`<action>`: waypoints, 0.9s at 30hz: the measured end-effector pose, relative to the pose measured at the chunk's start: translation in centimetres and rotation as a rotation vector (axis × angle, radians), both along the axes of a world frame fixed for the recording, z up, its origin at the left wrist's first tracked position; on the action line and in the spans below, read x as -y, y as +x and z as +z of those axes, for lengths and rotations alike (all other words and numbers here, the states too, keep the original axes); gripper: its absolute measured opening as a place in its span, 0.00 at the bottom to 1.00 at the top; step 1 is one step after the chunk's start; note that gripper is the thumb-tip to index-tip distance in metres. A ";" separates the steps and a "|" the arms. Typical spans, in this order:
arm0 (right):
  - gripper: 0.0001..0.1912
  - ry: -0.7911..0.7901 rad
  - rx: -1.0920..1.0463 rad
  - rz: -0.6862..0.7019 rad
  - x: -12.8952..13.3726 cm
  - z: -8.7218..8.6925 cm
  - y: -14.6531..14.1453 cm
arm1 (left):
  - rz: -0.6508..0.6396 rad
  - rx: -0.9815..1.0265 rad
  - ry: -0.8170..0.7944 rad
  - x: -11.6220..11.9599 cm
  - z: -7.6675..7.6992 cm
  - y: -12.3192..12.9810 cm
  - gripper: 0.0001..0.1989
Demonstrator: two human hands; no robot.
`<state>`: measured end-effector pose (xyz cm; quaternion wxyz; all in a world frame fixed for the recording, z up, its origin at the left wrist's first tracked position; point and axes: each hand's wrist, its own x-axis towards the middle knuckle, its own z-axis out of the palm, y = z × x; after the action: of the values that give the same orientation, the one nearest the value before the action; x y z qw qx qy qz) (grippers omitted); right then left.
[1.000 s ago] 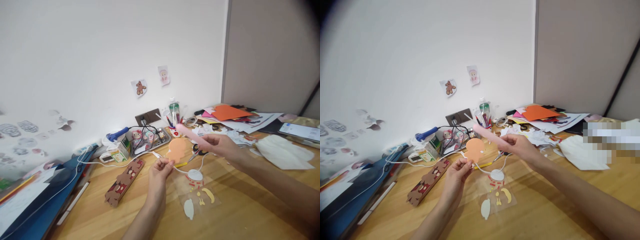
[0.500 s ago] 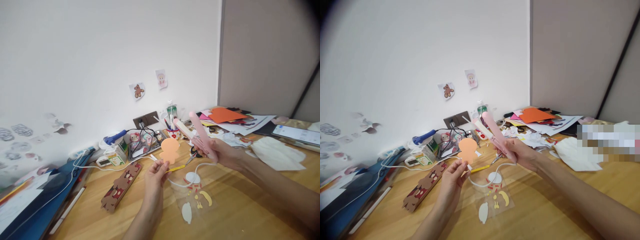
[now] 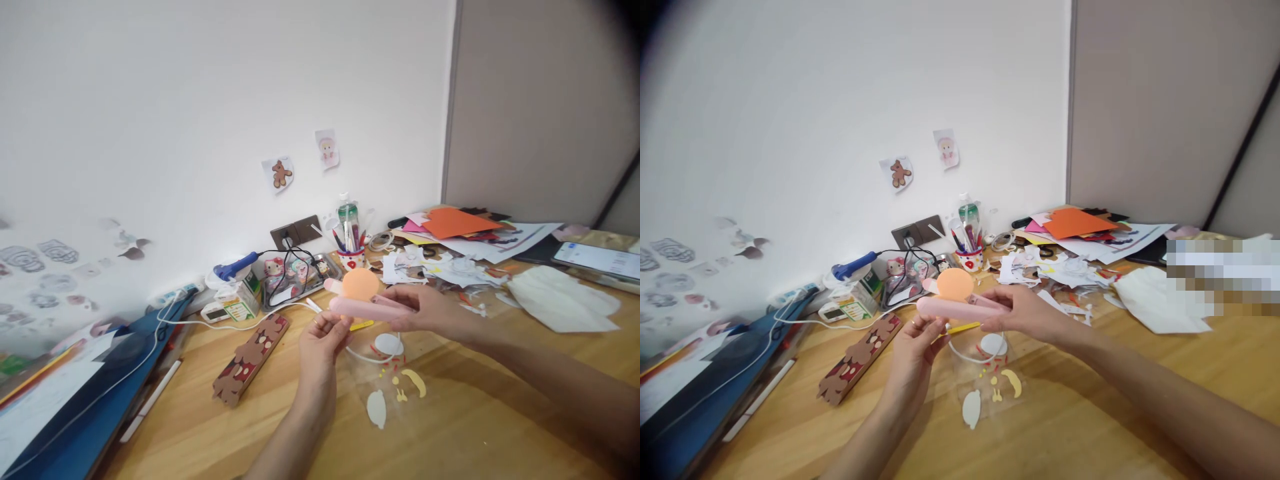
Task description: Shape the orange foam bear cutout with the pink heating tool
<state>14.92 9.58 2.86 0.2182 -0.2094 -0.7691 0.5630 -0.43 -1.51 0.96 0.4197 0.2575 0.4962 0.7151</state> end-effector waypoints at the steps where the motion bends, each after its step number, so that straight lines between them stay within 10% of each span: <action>1: 0.22 0.013 0.013 -0.015 0.0 -0.3 -0.1 | -0.002 -0.007 0.003 0.0 -0.1 0.0 0.10; 27: 0.15 0.069 0.042 -0.060 -0.5 -0.9 -0.1 | -0.004 -0.039 0.007 -0.2 -0.2 0.0 0.07</action>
<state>14.82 10.13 1.97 0.2261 -0.2365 -0.7859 0.5247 -0.46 -1.34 0.75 0.4103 0.2738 0.5014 0.7108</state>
